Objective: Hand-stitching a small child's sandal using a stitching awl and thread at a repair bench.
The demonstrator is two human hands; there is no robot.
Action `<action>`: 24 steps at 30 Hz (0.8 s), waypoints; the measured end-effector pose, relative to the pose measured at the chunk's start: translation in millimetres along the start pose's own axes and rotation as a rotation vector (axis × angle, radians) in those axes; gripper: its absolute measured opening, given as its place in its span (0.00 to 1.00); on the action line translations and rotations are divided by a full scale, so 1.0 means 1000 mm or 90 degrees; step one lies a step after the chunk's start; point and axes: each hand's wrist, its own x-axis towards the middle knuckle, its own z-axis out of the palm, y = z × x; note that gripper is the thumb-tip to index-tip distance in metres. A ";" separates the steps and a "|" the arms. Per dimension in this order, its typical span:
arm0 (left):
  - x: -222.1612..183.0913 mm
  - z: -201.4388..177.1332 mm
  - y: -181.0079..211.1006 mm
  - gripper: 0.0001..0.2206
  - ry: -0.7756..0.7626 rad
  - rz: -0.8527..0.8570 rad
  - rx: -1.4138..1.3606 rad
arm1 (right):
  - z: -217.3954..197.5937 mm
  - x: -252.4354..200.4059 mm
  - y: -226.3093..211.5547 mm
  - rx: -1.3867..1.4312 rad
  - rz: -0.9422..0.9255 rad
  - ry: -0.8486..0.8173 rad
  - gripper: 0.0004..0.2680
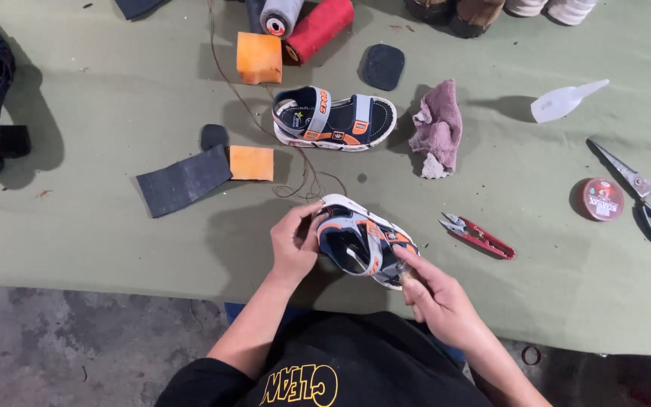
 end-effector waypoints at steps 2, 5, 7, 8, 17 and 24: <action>-0.001 -0.001 0.004 0.08 0.005 0.064 0.002 | -0.008 -0.007 -0.005 -0.066 -0.059 -0.005 0.21; -0.006 -0.004 0.002 0.08 0.013 0.169 0.025 | -0.030 0.000 0.011 -0.224 -0.156 0.115 0.21; -0.011 -0.005 0.007 0.09 0.011 0.206 0.042 | -0.041 0.010 0.016 -0.315 -0.187 0.242 0.21; -0.010 -0.003 0.013 0.08 0.039 0.240 0.069 | -0.046 0.018 0.010 -0.299 -0.282 0.273 0.19; 0.014 -0.028 0.101 0.04 -0.078 0.403 0.162 | -0.010 -0.009 -0.039 -0.224 -0.459 0.169 0.07; 0.004 -0.021 0.124 0.09 -0.094 0.319 0.201 | 0.022 -0.008 -0.068 -0.117 -0.422 0.140 0.05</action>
